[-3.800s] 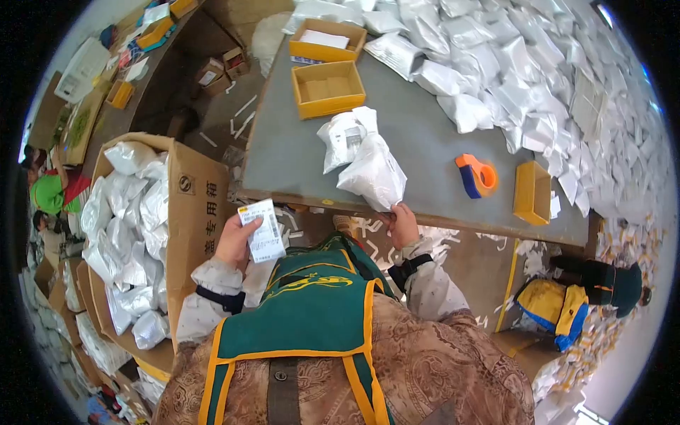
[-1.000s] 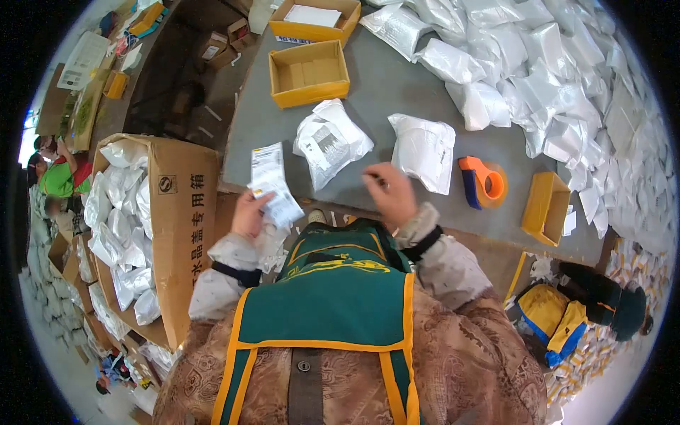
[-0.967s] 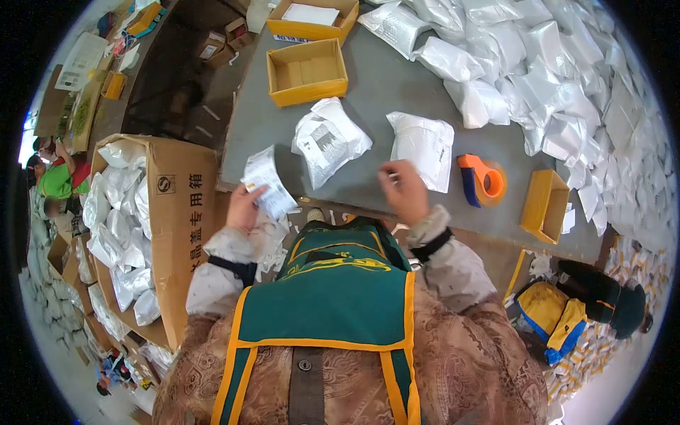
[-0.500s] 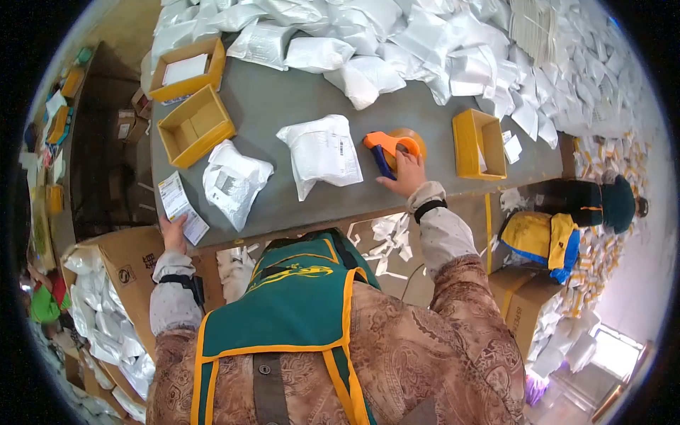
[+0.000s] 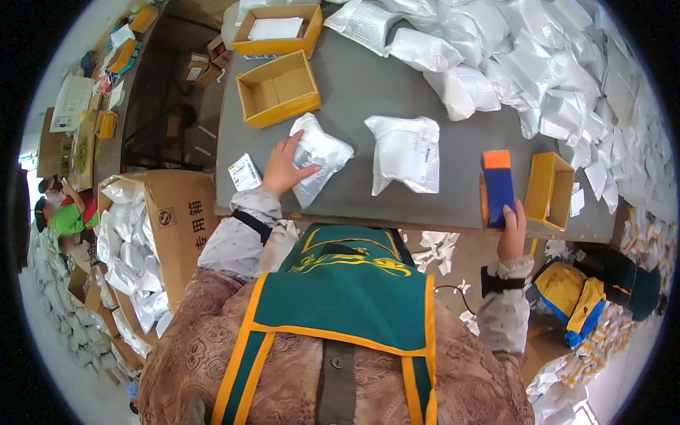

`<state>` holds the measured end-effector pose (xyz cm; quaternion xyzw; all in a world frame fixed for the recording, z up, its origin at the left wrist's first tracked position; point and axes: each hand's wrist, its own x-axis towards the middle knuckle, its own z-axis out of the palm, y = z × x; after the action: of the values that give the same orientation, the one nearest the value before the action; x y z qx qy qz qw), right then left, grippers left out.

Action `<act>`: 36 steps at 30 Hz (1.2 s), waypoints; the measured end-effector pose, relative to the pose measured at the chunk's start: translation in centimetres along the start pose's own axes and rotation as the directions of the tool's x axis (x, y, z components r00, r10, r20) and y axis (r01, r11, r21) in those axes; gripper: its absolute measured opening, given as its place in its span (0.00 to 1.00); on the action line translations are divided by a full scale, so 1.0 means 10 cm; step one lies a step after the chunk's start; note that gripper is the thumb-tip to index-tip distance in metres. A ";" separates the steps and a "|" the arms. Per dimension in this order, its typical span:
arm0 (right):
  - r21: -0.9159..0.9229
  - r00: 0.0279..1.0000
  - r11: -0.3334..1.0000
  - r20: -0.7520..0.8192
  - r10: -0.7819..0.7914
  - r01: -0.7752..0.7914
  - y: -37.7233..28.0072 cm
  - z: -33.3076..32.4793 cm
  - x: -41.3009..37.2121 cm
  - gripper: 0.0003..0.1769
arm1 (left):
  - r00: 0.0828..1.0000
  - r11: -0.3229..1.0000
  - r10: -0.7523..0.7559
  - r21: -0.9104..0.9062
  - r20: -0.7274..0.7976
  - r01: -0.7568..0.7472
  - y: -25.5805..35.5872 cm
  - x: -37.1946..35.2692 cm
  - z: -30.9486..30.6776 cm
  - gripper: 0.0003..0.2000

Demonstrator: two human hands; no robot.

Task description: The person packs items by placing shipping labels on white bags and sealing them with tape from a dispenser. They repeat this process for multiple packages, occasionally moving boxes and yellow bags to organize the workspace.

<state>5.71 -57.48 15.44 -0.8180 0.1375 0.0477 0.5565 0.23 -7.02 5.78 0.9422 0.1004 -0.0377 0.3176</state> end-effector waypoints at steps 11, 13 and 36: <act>0.343 0.808 0.843 0.565 0.168 -0.415 -0.21 1.62 -1.39 0.30 | 0.945 0.948 0.286 -0.096 -0.158 -0.303 0.06 -0.57 -0.26 0.27; 0.343 0.793 0.835 0.587 0.166 -0.429 -0.22 1.74 -1.52 0.30 | 0.972 0.777 0.191 -0.626 0.140 -0.062 0.09 -0.66 -0.28 0.19; -0.071 0.589 0.760 0.681 -0.436 0.646 -0.77 1.95 -2.19 0.28 | 0.714 0.236 0.296 -0.773 0.635 0.589 0.27 -0.98 -0.67 0.14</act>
<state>-11.64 -33.02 20.06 -0.8318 -0.3241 0.1640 0.4198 -8.74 -6.68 14.01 0.4393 0.0765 -0.3410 0.8276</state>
